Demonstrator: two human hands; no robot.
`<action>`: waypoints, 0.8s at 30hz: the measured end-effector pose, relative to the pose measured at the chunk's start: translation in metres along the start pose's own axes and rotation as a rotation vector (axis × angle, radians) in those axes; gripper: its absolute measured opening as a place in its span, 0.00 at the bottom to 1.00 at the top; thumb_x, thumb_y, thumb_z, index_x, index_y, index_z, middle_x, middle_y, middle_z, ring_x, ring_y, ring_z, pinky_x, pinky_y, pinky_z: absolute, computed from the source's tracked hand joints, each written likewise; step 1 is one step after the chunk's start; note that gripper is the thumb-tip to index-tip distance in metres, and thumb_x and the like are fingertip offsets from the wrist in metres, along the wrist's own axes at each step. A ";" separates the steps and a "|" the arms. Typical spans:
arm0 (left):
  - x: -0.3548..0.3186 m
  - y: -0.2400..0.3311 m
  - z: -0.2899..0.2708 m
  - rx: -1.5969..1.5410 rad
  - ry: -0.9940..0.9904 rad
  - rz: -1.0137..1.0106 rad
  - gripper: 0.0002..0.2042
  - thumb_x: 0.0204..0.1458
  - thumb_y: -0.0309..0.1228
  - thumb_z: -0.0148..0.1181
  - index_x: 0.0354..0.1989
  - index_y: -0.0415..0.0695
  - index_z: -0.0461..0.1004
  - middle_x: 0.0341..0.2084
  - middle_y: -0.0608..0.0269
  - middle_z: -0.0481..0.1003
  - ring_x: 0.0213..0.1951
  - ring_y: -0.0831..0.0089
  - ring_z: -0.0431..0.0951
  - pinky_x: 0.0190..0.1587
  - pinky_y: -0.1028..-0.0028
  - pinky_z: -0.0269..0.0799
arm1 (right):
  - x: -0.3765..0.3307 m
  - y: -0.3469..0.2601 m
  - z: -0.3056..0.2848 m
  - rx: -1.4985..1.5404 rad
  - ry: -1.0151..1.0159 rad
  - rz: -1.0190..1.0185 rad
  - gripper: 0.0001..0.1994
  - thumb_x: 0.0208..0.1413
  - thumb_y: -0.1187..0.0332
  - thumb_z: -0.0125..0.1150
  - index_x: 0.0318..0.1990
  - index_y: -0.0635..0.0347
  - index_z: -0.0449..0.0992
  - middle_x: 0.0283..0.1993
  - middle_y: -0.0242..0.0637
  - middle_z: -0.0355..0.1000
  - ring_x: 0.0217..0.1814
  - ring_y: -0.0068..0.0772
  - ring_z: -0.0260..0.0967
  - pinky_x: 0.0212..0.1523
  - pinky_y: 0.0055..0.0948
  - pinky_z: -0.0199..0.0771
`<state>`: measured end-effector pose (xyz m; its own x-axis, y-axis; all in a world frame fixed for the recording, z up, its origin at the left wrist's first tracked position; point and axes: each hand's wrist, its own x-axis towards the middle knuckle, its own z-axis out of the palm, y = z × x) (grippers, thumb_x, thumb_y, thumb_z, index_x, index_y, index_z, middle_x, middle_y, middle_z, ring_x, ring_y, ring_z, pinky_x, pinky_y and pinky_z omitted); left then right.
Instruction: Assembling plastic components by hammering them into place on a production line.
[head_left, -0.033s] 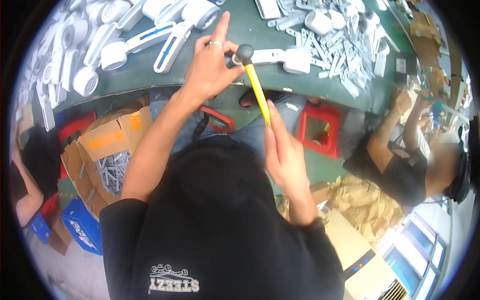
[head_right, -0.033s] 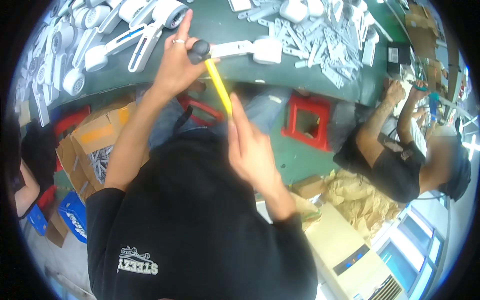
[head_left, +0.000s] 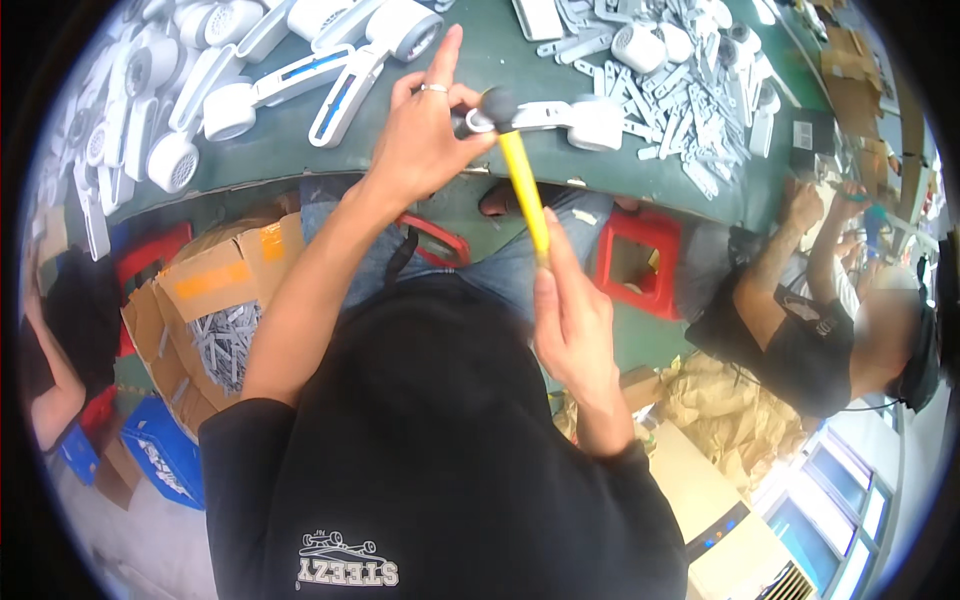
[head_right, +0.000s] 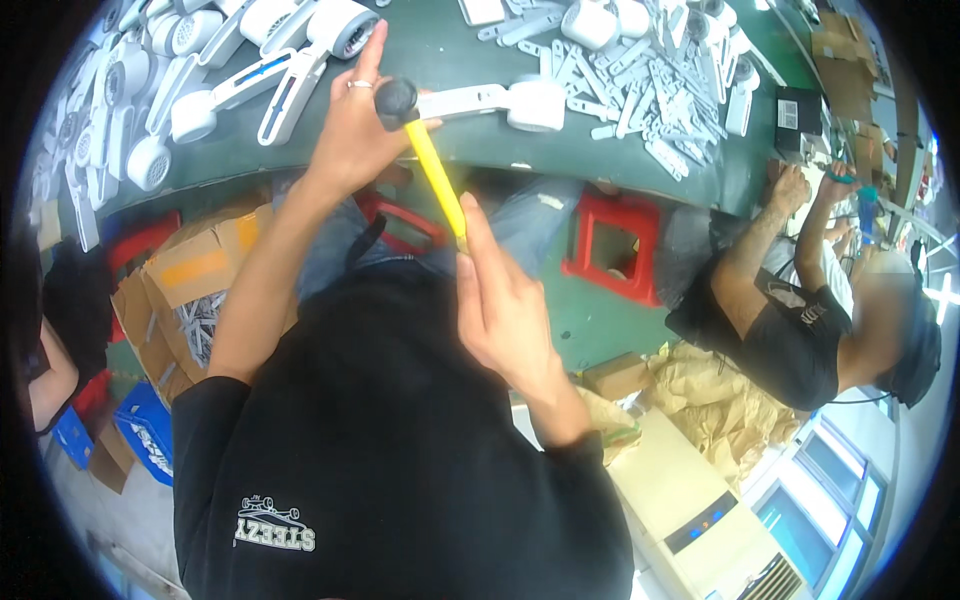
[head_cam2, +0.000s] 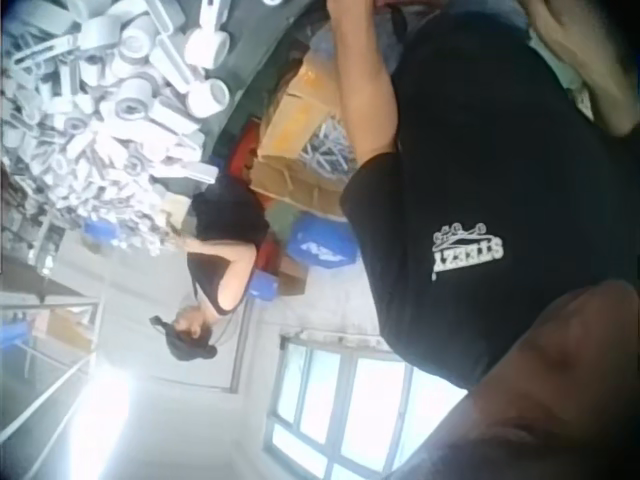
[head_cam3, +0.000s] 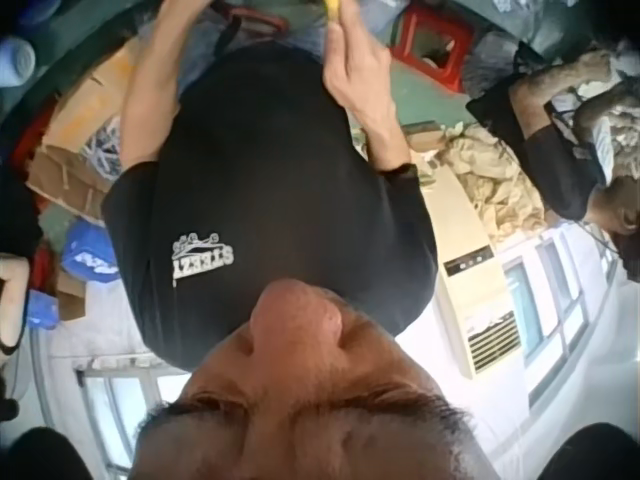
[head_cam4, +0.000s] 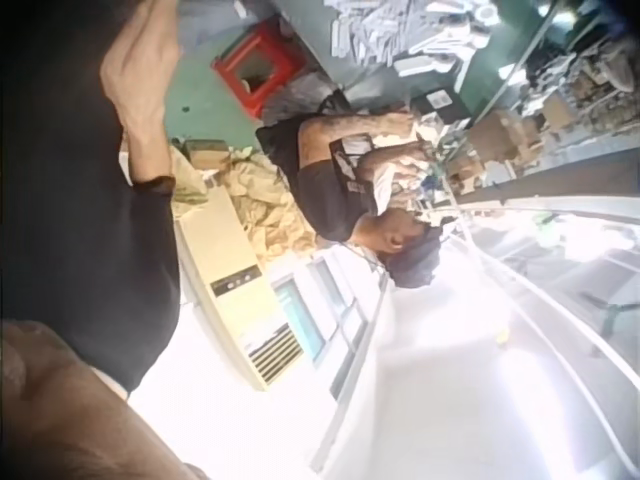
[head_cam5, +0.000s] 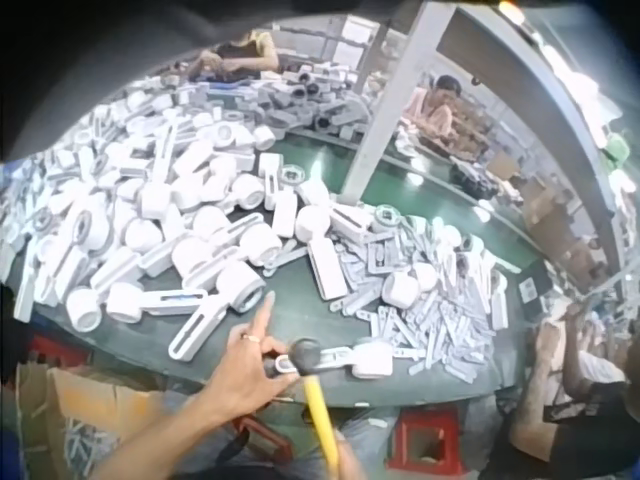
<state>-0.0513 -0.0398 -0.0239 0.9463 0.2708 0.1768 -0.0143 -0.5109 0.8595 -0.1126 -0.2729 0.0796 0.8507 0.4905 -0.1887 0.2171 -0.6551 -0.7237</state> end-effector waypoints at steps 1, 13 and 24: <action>-0.001 0.002 0.000 -0.004 -0.017 0.000 0.59 0.47 0.34 0.82 0.84 0.50 0.43 0.41 0.64 0.85 0.62 0.55 0.69 0.69 0.58 0.60 | -0.006 0.003 0.001 0.017 0.085 -0.137 0.28 0.71 0.74 0.52 0.77 0.60 0.60 0.60 0.65 0.76 0.55 0.67 0.79 0.53 0.50 0.81; -0.003 -0.004 -0.004 0.070 -0.003 0.090 0.53 0.51 0.37 0.79 0.83 0.48 0.49 0.43 0.69 0.87 0.59 0.60 0.73 0.71 0.61 0.59 | -0.015 0.014 -0.011 -0.022 0.221 0.218 0.25 0.78 0.65 0.44 0.79 0.57 0.59 0.41 0.50 0.79 0.41 0.41 0.81 0.46 0.37 0.78; -0.001 -0.010 -0.008 0.219 -0.016 0.334 0.16 0.57 0.32 0.71 0.55 0.49 0.85 0.46 0.60 0.85 0.49 0.61 0.81 0.64 0.60 0.62 | 0.067 0.126 -0.142 -0.063 0.694 0.412 0.24 0.65 0.60 0.67 0.63 0.63 0.77 0.36 0.54 0.80 0.38 0.40 0.83 0.43 0.39 0.80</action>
<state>-0.0548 -0.0280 -0.0289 0.9063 0.0486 0.4198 -0.2543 -0.7308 0.6335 0.0401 -0.4040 0.0702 0.9669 -0.2523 0.0382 -0.1693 -0.7465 -0.6435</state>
